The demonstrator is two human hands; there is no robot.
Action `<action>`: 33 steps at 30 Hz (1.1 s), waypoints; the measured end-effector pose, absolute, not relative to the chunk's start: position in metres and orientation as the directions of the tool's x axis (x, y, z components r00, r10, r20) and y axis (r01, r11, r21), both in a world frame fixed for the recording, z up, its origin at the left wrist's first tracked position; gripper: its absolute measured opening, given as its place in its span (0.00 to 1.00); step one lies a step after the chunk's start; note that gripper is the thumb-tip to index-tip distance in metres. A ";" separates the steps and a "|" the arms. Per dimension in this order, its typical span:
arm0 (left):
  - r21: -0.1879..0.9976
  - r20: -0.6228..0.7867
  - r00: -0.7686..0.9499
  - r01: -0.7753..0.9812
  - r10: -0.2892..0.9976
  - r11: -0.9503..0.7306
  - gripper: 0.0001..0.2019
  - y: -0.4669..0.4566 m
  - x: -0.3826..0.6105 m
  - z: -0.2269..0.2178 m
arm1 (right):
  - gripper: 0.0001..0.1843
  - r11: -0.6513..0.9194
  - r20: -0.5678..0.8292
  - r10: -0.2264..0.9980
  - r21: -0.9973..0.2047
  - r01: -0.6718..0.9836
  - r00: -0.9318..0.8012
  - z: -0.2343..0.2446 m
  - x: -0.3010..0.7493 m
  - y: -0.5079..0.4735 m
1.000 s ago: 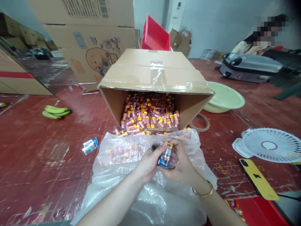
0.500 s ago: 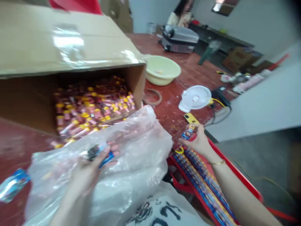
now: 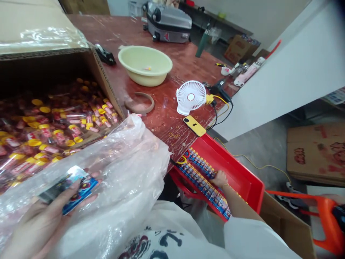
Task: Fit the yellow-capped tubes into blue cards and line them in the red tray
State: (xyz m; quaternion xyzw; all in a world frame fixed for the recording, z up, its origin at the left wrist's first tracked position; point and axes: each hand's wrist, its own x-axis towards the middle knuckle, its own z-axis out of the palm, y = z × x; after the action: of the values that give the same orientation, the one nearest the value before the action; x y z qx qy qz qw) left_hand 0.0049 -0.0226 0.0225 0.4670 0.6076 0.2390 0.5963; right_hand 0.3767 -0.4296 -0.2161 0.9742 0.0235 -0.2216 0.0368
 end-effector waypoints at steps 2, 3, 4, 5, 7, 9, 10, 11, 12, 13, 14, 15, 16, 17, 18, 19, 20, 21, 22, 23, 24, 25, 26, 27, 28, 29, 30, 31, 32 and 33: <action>0.826 -0.561 0.218 0.210 0.798 0.523 0.21 -0.023 0.003 0.021 | 0.25 -0.995 -0.432 0.039 0.068 0.075 0.901 -0.219 0.379 -0.430; 0.822 -0.570 0.227 0.186 0.790 0.539 0.20 -0.024 0.003 0.022 | 0.28 -0.994 -0.431 0.045 0.069 0.082 0.901 -0.218 0.380 -0.430; 0.826 -0.563 0.214 0.176 0.798 0.536 0.20 -0.025 0.003 0.023 | 0.32 -0.994 -0.431 0.051 0.068 0.089 0.901 -0.214 0.380 -0.430; 0.830 -0.557 0.203 0.173 0.805 0.531 0.20 -0.026 0.003 0.024 | 0.37 -0.993 -0.429 0.059 0.067 0.096 0.902 -0.209 0.379 -0.431; 0.840 -0.542 0.217 0.158 0.812 0.518 0.22 -0.028 0.002 0.028 | 0.46 -0.992 -0.417 0.072 0.062 0.108 0.906 -0.193 0.378 -0.431; 0.857 -0.514 0.264 0.124 0.816 0.500 0.22 -0.031 -0.001 0.031 | 0.48 -0.991 -0.390 0.087 0.058 0.119 0.917 -0.174 0.381 -0.425; 0.863 -0.503 0.283 0.103 0.817 0.495 0.22 -0.032 -0.002 0.031 | 0.46 -0.990 -0.361 0.110 0.047 0.135 0.926 -0.164 0.385 -0.416; 0.866 -0.494 0.295 0.089 0.818 0.492 0.22 -0.032 -0.004 0.031 | 0.44 -0.984 -0.314 0.166 0.011 0.179 0.935 -0.154 0.389 -0.402; 0.866 -0.493 0.304 0.078 0.815 0.494 0.22 -0.032 -0.006 0.030 | 0.40 -0.958 -0.225 0.285 -0.079 0.274 0.932 -0.142 0.392 -0.382; 0.864 -0.493 0.318 0.070 0.810 0.498 0.22 -0.031 -0.007 0.029 | 0.37 -0.897 -0.105 0.422 -0.195 0.398 0.901 -0.129 0.392 -0.354; 0.865 -0.488 0.331 0.064 0.807 0.497 0.22 -0.029 -0.008 0.028 | 0.32 -0.781 0.042 0.555 -0.318 0.538 0.831 -0.114 0.386 -0.321; 0.864 -0.487 0.347 0.058 0.801 0.500 0.21 -0.028 -0.009 0.026 | 0.27 -0.609 0.201 0.656 -0.429 0.667 0.728 -0.096 0.375 -0.282; 0.864 -0.483 0.361 0.049 0.798 0.501 0.21 -0.027 -0.011 0.025 | 0.22 -0.429 0.324 0.710 -0.505 0.749 0.625 -0.078 0.357 -0.240; 0.863 -0.480 0.368 0.035 0.796 0.504 0.21 -0.026 -0.012 0.024 | 0.18 -0.286 0.376 0.751 -0.556 0.780 0.543 -0.060 0.335 -0.196; 0.860 -0.478 0.369 0.014 0.797 0.510 0.21 -0.025 -0.012 0.023 | 0.14 -0.174 0.393 0.784 -0.604 0.778 0.481 -0.044 0.310 -0.151; 0.855 -0.480 0.362 -0.012 0.799 0.519 0.22 -0.025 -0.013 0.022 | 0.12 -0.107 0.351 0.840 -0.641 0.760 0.414 -0.031 0.284 -0.107; 0.850 -0.481 0.353 -0.038 0.803 0.526 0.22 -0.024 -0.014 0.022 | 0.10 -0.085 0.272 0.900 -0.657 0.749 0.341 -0.021 0.259 -0.065; 0.845 -0.481 0.345 -0.063 0.806 0.531 0.22 -0.024 -0.014 0.022 | 0.08 -0.054 0.229 0.936 -0.656 0.753 0.266 -0.016 0.237 -0.025; 0.839 -0.483 0.343 -0.083 0.806 0.538 0.23 -0.024 -0.015 0.022 | 0.05 -0.040 0.200 0.954 -0.652 0.757 0.223 -0.015 0.218 0.010; 0.832 -0.485 0.344 -0.101 0.804 0.545 0.23 -0.024 -0.015 0.022 | 0.03 -0.037 0.161 0.970 -0.646 0.762 0.183 -0.016 0.202 0.040; 0.828 -0.484 0.343 -0.120 0.805 0.548 0.23 -0.024 -0.016 0.022 | 0.03 -0.041 0.130 0.979 -0.639 0.768 0.160 -0.019 0.190 0.064; 0.826 -0.477 0.341 -0.141 0.810 0.546 0.22 -0.024 -0.017 0.023 | 0.03 -0.054 0.098 0.984 -0.632 0.773 0.149 -0.023 0.180 0.083; 0.825 -0.467 0.340 -0.164 0.816 0.540 0.22 -0.024 -0.018 0.023 | 0.04 -0.070 0.067 0.987 -0.629 0.774 0.144 -0.026 0.173 0.097; 0.824 -0.456 0.342 -0.186 0.822 0.535 0.21 -0.024 -0.019 0.023 | 0.06 -0.086 0.041 0.989 -0.629 0.773 0.144 -0.028 0.168 0.106; 0.823 -0.445 0.351 -0.202 0.824 0.531 0.21 -0.023 -0.020 0.023 | 0.09 -0.097 0.022 0.989 -0.634 0.767 0.143 -0.029 0.165 0.110; 0.822 -0.436 0.363 -0.212 0.824 0.528 0.21 -0.023 -0.021 0.023 | 0.12 -0.100 0.009 0.990 -0.646 0.757 0.138 -0.028 0.163 0.111; 0.819 -0.432 0.375 -0.216 0.820 0.531 0.21 -0.022 -0.022 0.023 | 0.15 -0.092 0.004 0.992 -0.665 0.741 0.127 -0.025 0.163 0.108; 0.815 -0.436 0.383 -0.216 0.814 0.538 0.21 -0.021 -0.023 0.022 | 0.18 -0.078 0.005 0.994 -0.688 0.721 0.113 -0.019 0.163 0.102; 0.812 -0.443 0.384 -0.211 0.810 0.544 0.21 -0.020 -0.023 0.021 | 0.20 -0.063 0.009 0.995 -0.708 0.703 0.098 -0.012 0.165 0.093; 0.811 -0.448 0.383 -0.206 0.808 0.548 0.20 -0.019 -0.022 0.020 | 0.21 -0.037 0.021 0.997 -0.740 0.672 0.079 -0.004 0.167 0.082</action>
State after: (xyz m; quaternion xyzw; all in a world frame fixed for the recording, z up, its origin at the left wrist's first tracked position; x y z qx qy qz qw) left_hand -0.0225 -0.0194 0.0202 0.3388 0.4442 0.3337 0.7593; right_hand 0.1671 0.0816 -0.0037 0.6687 0.6238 -0.2674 -0.3037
